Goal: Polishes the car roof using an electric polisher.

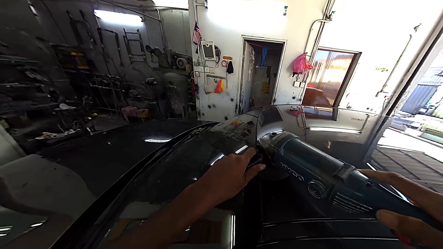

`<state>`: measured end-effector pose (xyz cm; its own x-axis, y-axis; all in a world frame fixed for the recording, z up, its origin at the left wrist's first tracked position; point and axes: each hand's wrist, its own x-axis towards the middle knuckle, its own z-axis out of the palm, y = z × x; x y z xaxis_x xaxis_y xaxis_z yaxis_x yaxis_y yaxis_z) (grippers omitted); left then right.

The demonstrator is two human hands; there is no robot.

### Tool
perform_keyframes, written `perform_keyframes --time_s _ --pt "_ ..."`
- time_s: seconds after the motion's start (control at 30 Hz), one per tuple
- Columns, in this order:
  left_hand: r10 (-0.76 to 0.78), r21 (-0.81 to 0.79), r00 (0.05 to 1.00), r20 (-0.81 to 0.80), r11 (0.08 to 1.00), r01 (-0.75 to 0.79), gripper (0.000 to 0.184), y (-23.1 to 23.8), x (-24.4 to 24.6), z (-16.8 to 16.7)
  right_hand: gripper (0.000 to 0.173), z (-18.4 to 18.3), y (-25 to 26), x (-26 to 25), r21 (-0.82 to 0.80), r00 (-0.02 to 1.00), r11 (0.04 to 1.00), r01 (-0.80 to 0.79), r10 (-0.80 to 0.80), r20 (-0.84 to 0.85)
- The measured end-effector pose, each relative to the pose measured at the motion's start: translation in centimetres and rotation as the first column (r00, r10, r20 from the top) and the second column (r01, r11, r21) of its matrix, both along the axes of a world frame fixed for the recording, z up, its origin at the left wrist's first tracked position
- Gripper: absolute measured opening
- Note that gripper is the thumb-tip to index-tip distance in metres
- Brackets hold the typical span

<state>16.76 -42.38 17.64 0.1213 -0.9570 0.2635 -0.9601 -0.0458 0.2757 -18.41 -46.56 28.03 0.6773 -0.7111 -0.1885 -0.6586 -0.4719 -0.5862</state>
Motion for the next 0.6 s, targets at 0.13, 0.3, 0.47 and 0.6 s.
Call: perform_keyframes --time_s 0.13,0.3,0.47,0.6 --pt "-0.005 -0.021 1.000 0.015 1.000 0.005 0.053 -3.0 1.9 0.0 0.052 -0.2 -2.2 2.2 0.004 0.997 0.998 0.067 -0.067 0.049" --pt "-0.053 -0.003 0.998 -0.018 0.999 0.053 0.053 -7.1 3.9 1.0 0.044 0.4 -4.7 4.7 0.029 0.986 0.986 0.167 -0.167 0.021" --pt "-0.073 0.015 0.997 -0.010 0.997 0.073 0.051 -11.1 6.4 1.4 0.048 0.4 -8.8 6.8 0.049 0.989 0.989 0.141 -0.143 0.025" --pt "-0.130 -0.025 0.991 0.020 0.991 0.130 0.053 -14.7 8.5 1.5 0.042 0.5 -11.7 8.6 0.045 0.991 0.991 0.125 -0.127 0.044"
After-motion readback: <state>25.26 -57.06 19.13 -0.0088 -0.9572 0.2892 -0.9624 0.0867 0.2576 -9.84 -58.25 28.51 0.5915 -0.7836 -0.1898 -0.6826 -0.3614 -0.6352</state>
